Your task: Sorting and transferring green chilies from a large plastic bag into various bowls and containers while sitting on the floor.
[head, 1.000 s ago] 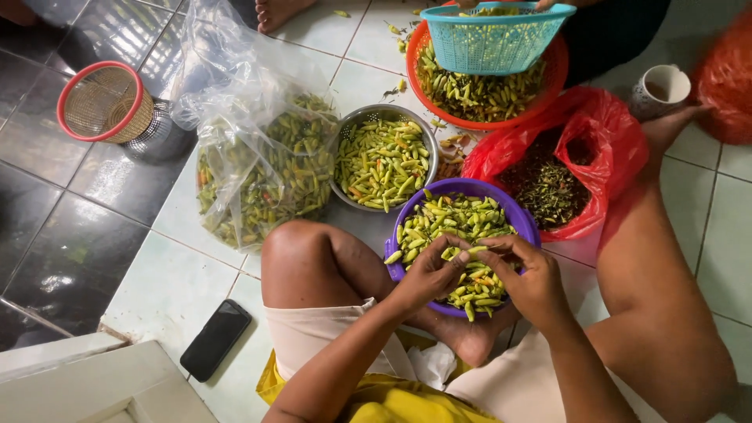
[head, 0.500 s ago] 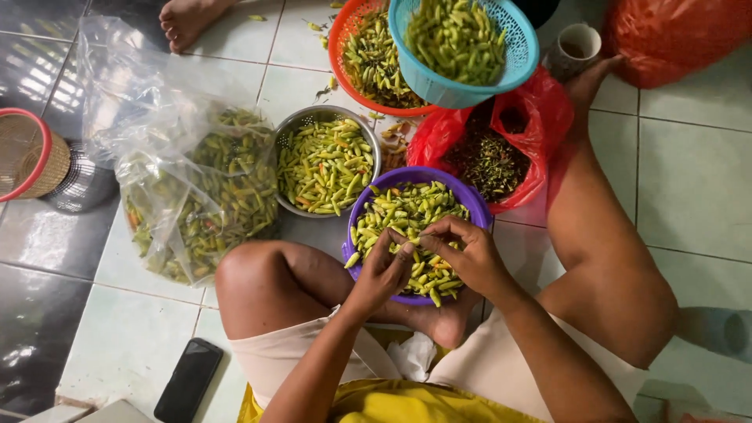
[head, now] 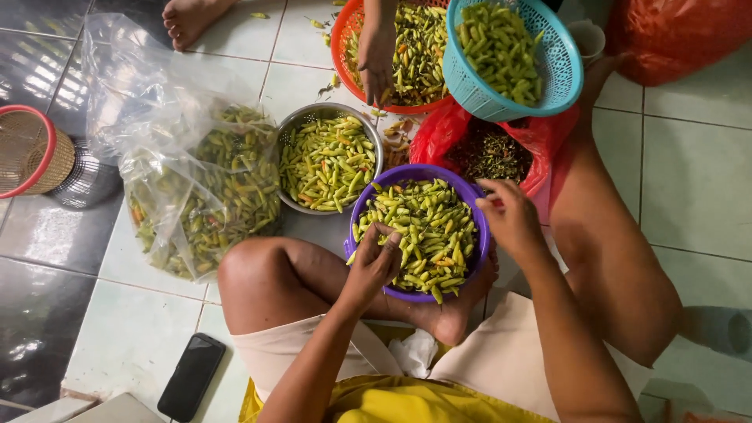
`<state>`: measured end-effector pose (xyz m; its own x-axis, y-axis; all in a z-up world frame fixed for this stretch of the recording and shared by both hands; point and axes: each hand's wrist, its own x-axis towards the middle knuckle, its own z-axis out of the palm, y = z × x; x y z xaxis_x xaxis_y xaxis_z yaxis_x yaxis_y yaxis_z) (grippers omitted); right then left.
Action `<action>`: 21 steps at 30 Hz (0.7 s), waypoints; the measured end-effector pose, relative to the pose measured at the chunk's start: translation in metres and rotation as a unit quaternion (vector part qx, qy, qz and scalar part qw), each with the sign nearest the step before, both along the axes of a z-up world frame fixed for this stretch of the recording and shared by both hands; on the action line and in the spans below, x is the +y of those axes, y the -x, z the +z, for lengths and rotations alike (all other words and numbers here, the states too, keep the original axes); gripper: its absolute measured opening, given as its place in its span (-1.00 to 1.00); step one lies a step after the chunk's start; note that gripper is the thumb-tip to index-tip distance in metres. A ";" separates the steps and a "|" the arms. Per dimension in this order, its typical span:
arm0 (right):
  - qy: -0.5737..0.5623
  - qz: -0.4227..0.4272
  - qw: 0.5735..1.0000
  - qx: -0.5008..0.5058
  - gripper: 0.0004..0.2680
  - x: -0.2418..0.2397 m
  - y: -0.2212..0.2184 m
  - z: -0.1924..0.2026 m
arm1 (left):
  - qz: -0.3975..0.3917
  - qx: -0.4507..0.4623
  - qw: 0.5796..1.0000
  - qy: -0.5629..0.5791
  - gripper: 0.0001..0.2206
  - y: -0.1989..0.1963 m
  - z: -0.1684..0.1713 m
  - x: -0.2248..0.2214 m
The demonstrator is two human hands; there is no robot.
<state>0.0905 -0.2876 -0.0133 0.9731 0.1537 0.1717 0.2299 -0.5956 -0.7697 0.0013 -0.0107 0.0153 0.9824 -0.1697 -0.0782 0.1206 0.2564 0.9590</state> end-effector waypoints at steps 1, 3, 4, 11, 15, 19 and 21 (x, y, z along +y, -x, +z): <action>0.000 0.000 1.000 0.002 -0.74 0.013 0.003 0.000 | 0.000 0.002 1.000 0.000 -0.84 0.000 0.000 0.001; -0.007 0.055 0.995 0.089 -0.80 0.035 0.008 0.001 | 0.007 0.003 1.000 -0.001 -0.85 -0.002 0.001 0.001; -0.007 0.054 0.995 0.090 -0.80 0.045 0.004 -0.002 | 0.006 0.003 1.000 -0.001 -0.85 -0.003 0.001 0.001; 0.146 0.127 0.981 0.024 -0.75 0.068 -0.017 -0.063 | 0.042 0.004 0.999 0.010 -0.86 -0.006 0.007 0.018; 0.154 0.105 0.980 0.064 -0.75 0.053 -0.006 -0.034 | 0.096 0.034 0.995 0.022 -0.86 -0.014 0.004 0.040; 0.091 0.084 0.990 0.064 -0.81 0.043 0.008 0.008 | 0.153 0.040 0.987 0.027 -0.84 -0.042 0.018 0.064; 0.042 0.045 0.997 0.047 -0.82 0.039 0.009 0.020 | 0.183 0.000 0.981 0.059 -0.79 -0.060 0.026 0.081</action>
